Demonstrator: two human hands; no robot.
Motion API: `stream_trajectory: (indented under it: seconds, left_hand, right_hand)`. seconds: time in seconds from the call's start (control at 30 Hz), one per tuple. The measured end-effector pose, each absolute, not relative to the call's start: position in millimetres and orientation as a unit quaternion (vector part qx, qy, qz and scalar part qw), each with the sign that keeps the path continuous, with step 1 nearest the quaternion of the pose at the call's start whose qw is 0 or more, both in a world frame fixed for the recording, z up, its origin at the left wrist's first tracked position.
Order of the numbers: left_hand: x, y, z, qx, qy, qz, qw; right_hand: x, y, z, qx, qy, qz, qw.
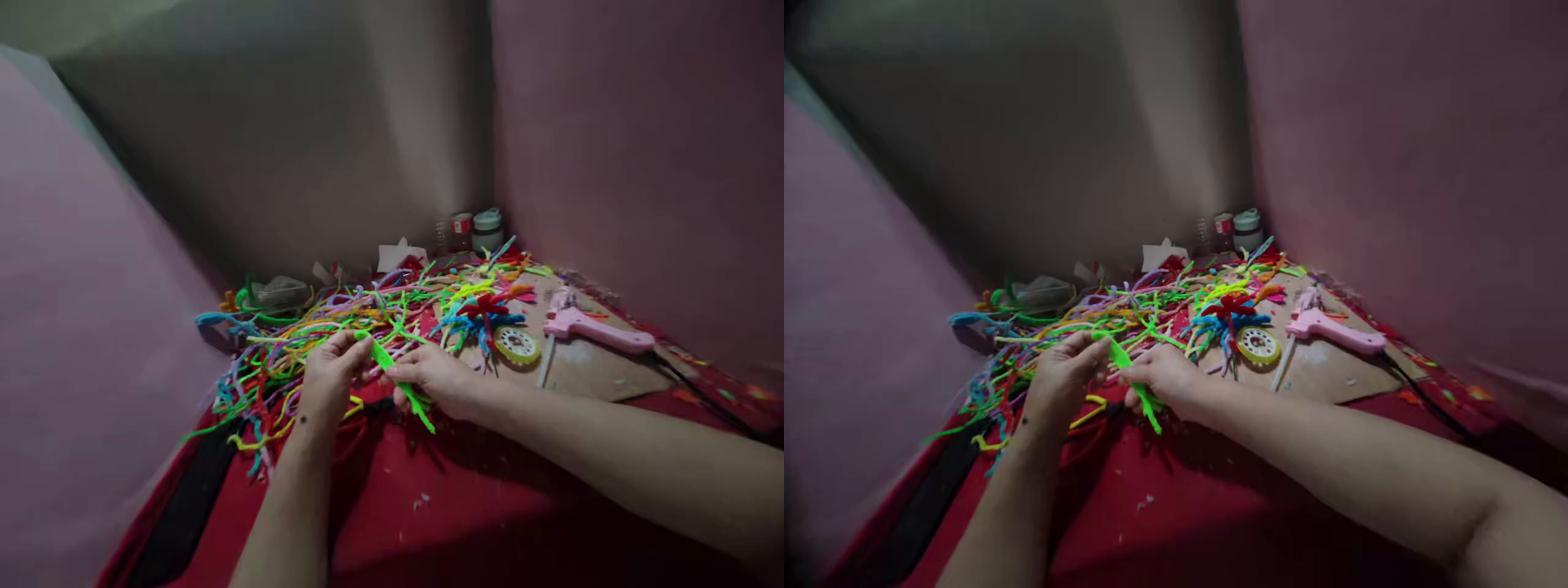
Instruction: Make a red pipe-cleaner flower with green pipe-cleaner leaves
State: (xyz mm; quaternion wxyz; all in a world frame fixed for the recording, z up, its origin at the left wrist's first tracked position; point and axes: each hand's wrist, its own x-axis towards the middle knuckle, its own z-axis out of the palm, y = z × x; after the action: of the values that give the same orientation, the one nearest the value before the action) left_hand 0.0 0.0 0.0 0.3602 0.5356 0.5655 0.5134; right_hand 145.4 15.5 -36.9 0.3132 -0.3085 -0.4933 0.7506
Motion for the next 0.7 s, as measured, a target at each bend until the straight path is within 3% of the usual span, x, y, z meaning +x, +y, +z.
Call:
stream_trajectory:
  seconds: [0.37, 0.43, 0.6, 0.7]
  left_hand:
    - [-2, -1, -8, 0.626, 0.638, 0.449, 0.012]
    - [-3, -1, -6, 0.61, 0.64, 0.464, 0.056]
    - [-5, 1, 0, 0.534, 0.568, 0.485, 0.395]
    - [-4, 1, 0, 0.523, 0.516, 0.477, 0.483]
  right_hand:
    - [138, 11, -47, -0.364, -0.639, 0.602, 0.311]
    - [139, 9, -44, -0.358, -0.619, 0.622, 0.319]
    - [141, 8, -38, -0.365, -0.567, 0.667, 0.316]
    - [142, 11, -40, -0.352, -0.555, 0.688, 0.307]
